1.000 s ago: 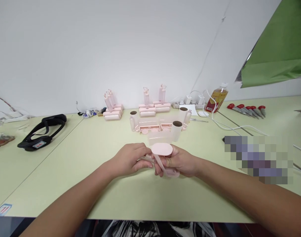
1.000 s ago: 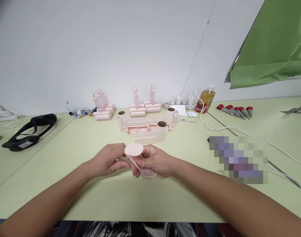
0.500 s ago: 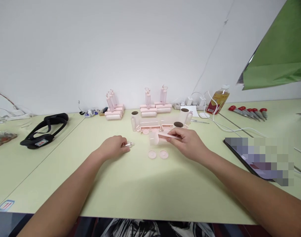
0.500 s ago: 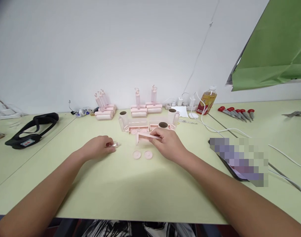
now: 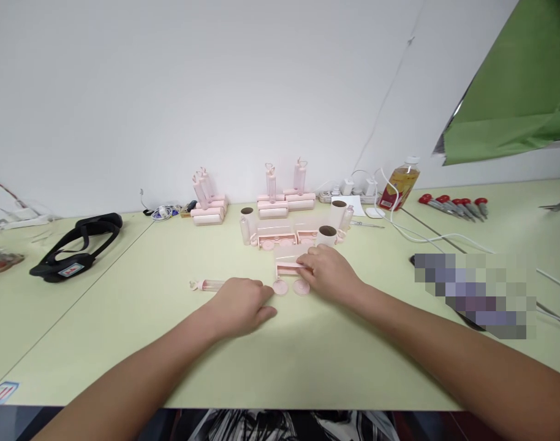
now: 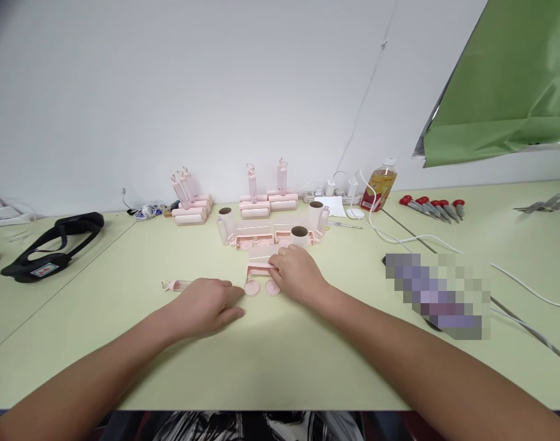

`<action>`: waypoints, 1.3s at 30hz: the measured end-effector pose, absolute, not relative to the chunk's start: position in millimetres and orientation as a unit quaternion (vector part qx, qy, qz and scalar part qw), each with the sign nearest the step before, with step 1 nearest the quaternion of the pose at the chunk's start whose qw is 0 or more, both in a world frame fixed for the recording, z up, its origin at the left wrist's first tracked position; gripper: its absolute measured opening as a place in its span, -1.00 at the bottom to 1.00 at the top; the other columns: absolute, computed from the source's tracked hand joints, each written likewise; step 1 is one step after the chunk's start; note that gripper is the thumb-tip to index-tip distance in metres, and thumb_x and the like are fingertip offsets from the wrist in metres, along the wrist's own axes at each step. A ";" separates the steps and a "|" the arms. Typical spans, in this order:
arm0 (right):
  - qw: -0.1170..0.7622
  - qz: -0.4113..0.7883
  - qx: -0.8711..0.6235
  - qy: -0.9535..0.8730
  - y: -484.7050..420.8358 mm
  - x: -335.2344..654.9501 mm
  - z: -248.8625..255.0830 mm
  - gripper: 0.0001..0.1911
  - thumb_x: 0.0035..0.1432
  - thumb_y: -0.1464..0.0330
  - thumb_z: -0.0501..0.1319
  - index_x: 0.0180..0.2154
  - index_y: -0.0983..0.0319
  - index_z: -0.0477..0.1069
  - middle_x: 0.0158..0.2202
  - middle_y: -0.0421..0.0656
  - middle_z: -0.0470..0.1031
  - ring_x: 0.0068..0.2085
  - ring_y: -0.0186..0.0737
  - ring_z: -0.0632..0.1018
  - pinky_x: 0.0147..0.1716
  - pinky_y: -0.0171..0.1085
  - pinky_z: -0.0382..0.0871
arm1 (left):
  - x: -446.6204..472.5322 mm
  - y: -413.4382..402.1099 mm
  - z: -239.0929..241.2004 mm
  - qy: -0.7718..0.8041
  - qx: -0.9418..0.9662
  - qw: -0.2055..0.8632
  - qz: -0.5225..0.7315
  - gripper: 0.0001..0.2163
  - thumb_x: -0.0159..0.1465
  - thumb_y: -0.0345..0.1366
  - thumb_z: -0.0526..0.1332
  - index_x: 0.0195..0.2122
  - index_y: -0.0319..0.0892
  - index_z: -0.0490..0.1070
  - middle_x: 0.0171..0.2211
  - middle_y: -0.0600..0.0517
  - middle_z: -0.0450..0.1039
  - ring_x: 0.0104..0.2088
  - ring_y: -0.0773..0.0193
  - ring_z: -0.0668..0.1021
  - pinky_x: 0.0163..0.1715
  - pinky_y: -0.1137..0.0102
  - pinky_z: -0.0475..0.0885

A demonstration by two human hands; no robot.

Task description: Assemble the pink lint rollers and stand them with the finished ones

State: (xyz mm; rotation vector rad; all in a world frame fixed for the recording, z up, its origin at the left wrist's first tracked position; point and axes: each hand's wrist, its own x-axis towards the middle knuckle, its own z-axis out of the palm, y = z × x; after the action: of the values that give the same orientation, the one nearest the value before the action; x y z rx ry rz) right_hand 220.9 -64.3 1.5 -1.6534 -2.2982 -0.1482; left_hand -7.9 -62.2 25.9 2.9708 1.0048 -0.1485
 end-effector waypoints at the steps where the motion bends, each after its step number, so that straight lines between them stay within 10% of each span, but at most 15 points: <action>1: 0.143 -0.051 -0.576 -0.803 -63.9 219.9 1.0 -0.78 0.24 0.36 0.14 -0.29 0.27 0.55 -0.41 -0.09 0.47 -0.34 -0.18 0.36 -0.35 -0.25 0.07 | -6.7 -65.2 24.4 0.312 0.949 0.001 -0.056 -0.74 0.31 -0.09 0.04 -0.34 -0.14 0.38 -0.42 0.01 0.48 -0.45 0.15 0.52 -0.52 0.34 0.26; 11: 0.087 -0.082 -0.571 -0.812 -61.3 214.7 -1.6 -0.75 0.27 0.39 0.09 -0.39 0.28 0.48 -0.40 -0.08 0.48 -0.33 -0.18 0.38 -0.36 -0.22 0.02 | 3.0 -72.1 17.5 0.321 0.945 -0.010 -0.061 -0.65 0.31 -0.08 0.02 0.01 -0.15 0.29 -0.37 -0.08 0.54 -0.39 0.01 0.58 -0.45 0.27 0.39; 23: 0.142 0.001 -0.538 -0.831 -71.1 221.3 9.3 -0.88 0.16 0.42 0.15 -0.32 0.27 0.46 -0.41 -0.11 0.51 -0.31 -0.18 0.40 -0.37 -0.28 0.09 | 6.1 -70.5 13.4 0.340 0.936 0.018 -0.086 -0.51 0.32 0.00 -0.05 0.18 -0.17 0.20 -0.35 -0.15 0.57 -0.35 -0.08 0.60 -0.41 0.20 0.43; 39: -0.007 -0.010 -0.566 -0.825 -76.8 223.7 14.7 -0.74 0.21 0.37 0.09 -0.49 0.24 0.43 -0.45 -0.10 0.53 -0.43 -0.23 0.47 -0.54 -0.29 -0.05 | 7.9 -62.7 9.8 0.342 0.936 0.049 -0.065 -0.46 0.32 0.01 -0.06 0.24 -0.15 0.16 -0.30 -0.14 0.56 -0.30 -0.05 0.59 -0.41 0.27 0.39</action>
State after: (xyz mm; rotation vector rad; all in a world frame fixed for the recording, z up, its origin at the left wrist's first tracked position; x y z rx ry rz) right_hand 223.7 -76.8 14.7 -1.7847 -2.6022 -0.0322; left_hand 7.9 -62.7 9.8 2.8532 1.0428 -0.1978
